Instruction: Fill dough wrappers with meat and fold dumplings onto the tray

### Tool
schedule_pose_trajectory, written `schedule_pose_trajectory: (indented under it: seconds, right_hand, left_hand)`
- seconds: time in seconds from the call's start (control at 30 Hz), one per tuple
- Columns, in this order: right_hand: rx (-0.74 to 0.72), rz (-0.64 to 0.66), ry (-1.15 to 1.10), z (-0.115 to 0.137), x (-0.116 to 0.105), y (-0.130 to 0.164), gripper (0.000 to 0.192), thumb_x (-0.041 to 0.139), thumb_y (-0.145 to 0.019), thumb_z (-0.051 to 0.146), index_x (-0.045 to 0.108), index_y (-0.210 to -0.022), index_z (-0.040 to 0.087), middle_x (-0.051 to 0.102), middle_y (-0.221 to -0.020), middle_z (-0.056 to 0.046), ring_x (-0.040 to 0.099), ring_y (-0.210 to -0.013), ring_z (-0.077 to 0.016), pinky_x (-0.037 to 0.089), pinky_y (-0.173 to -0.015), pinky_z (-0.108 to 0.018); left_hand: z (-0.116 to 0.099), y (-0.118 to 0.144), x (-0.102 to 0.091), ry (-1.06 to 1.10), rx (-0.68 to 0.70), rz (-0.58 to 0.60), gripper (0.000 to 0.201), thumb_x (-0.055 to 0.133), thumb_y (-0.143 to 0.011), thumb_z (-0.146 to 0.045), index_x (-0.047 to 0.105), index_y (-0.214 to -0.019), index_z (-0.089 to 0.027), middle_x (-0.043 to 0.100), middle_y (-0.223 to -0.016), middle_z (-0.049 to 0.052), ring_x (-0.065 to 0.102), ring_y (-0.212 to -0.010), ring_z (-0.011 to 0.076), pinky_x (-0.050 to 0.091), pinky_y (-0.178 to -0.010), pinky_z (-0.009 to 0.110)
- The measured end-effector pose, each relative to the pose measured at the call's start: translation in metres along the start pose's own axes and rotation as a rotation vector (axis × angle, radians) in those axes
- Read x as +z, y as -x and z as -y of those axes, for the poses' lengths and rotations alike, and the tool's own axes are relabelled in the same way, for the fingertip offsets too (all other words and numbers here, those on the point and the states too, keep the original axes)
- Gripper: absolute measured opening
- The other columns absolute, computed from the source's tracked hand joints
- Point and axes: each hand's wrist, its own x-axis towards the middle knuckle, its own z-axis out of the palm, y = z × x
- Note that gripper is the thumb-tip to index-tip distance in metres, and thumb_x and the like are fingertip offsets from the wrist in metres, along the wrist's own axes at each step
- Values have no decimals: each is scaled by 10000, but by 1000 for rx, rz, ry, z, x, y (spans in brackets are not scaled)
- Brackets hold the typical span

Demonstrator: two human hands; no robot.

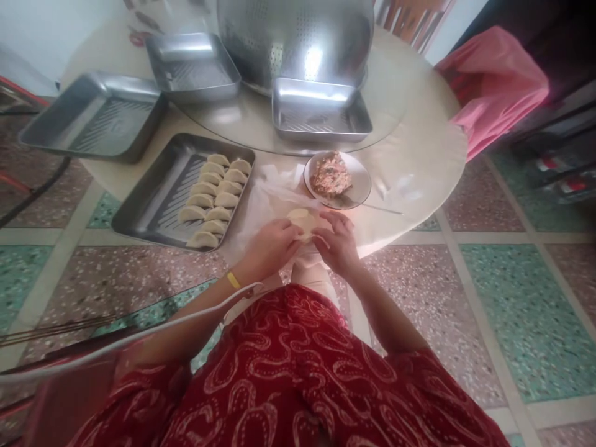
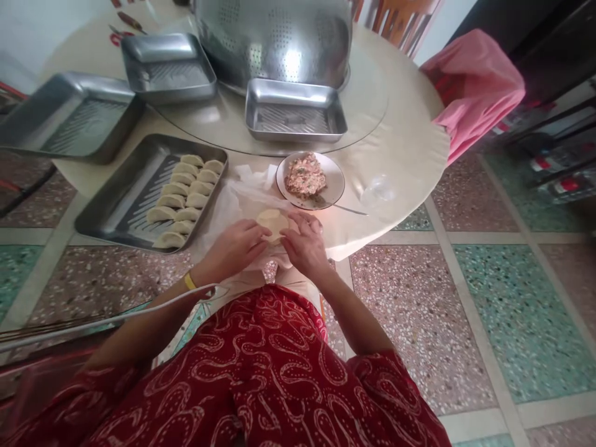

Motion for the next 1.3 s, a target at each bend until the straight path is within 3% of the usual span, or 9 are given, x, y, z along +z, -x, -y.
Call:
schedule_pose_trajectory:
  seconds: [0.13,0.53,0.7,1.07,1.17,1.3]
  right_hand:
    - [38,10,2,0,-1,1,160,562,-924,217,718,-953,240,608,-1320,-92,485,-1242,-312,450,-1004,-519]
    - [36,-84,0,-3,1,8,172,557,-931,223,729,-941,237,642,-1268,-95,521,-1204,-302,482,-979,-497]
    - [43,-55,-3,-1,3,6,179,554,-932,239,732,-949,249,639,-1291,-81,523,-1214,-303,480,-984,-501]
    - [-9,11,6,7,6,-16,180,552,-949,260,730,-966,245,623,-1332,-96,502,-1246,-310,423,-1032,-509]
    - [-41,3,42,7,6,-19,175,556,-941,225,721,-883,235,627,-1325,-97,513,-1238,-311,430,-1019,-522]
    - [-37,-23,19,3,6,-24,167,559,-926,200,705,-847,220,623,-1327,-110,496,-1257,-335,447,-1005,-554]
  left_hand:
    - [-3,-14,4,-58,17,50,179,537,-939,-250,666,-860,-154,646,-859,74,599,-828,201,480,-765,333]
    - [7,-27,8,-2,-13,104,232,514,-896,-184,705,-769,-148,663,-798,74,595,-798,192,459,-761,330]
    - [5,-30,9,-35,-16,95,246,502,-882,-183,690,-729,-140,643,-749,77,568,-745,194,449,-729,340]
    - [6,-36,-1,-17,-3,51,234,520,-918,-228,657,-746,-149,669,-781,71,605,-802,193,496,-798,347]
    - [2,-34,-4,-31,-22,35,224,531,-922,-223,662,-759,-142,676,-802,78,624,-825,199,513,-813,357]
    - [-1,-25,-3,-45,-64,-3,285,466,-971,-291,694,-912,-129,685,-863,55,652,-876,195,527,-840,359]
